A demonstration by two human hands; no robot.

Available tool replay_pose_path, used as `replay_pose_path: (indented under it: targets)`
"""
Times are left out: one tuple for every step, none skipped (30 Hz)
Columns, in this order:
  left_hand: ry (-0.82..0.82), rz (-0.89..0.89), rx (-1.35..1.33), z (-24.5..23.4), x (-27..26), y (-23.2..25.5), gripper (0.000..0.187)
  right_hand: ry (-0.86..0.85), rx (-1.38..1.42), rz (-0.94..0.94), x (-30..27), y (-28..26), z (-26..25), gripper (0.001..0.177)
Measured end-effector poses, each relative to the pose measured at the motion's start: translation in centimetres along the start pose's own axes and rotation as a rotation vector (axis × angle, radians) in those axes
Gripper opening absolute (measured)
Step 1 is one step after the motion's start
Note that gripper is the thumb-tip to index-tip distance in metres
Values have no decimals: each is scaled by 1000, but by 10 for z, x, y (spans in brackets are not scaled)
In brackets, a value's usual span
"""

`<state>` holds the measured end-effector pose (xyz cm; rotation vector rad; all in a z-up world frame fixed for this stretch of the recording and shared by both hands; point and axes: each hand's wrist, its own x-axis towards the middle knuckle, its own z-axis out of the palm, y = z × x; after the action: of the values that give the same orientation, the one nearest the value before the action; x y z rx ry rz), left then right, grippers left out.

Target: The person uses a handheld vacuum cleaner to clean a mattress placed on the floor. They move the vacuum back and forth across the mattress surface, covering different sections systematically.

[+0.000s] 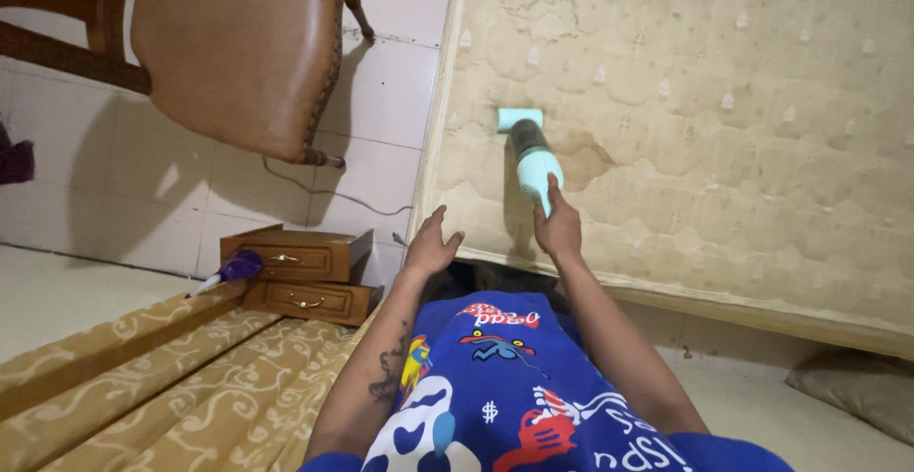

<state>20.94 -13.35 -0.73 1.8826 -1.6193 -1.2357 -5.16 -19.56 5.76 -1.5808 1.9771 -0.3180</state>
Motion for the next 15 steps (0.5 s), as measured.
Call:
replay_pose_path:
  targets:
    - [-10, -20, -12, -2, -1, 1, 81, 13, 10, -34, 1, -1, 1, 72]
    - [-21, -40, -23, -5, -2, 4, 81, 25, 20, -68, 1, -2, 1, 72]
    - [-35, -58, -35, -7, -4, 7, 81, 40, 30, -97, 0, -2, 0, 72]
    - [-52, -62, -24, -10, -6, 11, 82, 31, 21, -112, -5, -3, -1, 73]
    - [-71, -62, -14, -12, -7, 15, 82, 26, 12, -124, -12, -2, -3, 74]
    - [-90, -62, -4, -12, -7, 19, 82, 20, 2, -136, -21, -1, -6, 75]
    - [-98, -69, -8, -11, -7, 23, 82, 6, 18, -133, -29, 1, -9, 74]
    - [-106, -76, -11, -9, -7, 25, 82, -9, 34, -131, -39, 3, -12, 74]
    - [-113, -86, -16, -6, -8, 25, 82, -27, 50, -129, -50, 6, -14, 74]
    - [-103, -66, -38, -2, -9, 24, 82, -42, 43, -106, -60, 10, -16, 74]
    - [-88, -50, -57, 3, -10, 21, 81, -60, 39, -89, -68, 14, -16, 74]
    - [-73, -34, -77, 7, -11, 18, 81, -79, 34, -71, -75, 18, -17, 74]
    - [-78, -50, -67, 11, -11, 14, 81, -56, 38, -107, -78, 22, -17, 75]
    - [-84, -65, -58, 15, -12, 11, 81, -34, 42, -142, -79, 26, -18, 76]
    - [-87, -80, -47, 17, -11, 7, 81, -11, 48, -180, -76, 29, -18, 77]
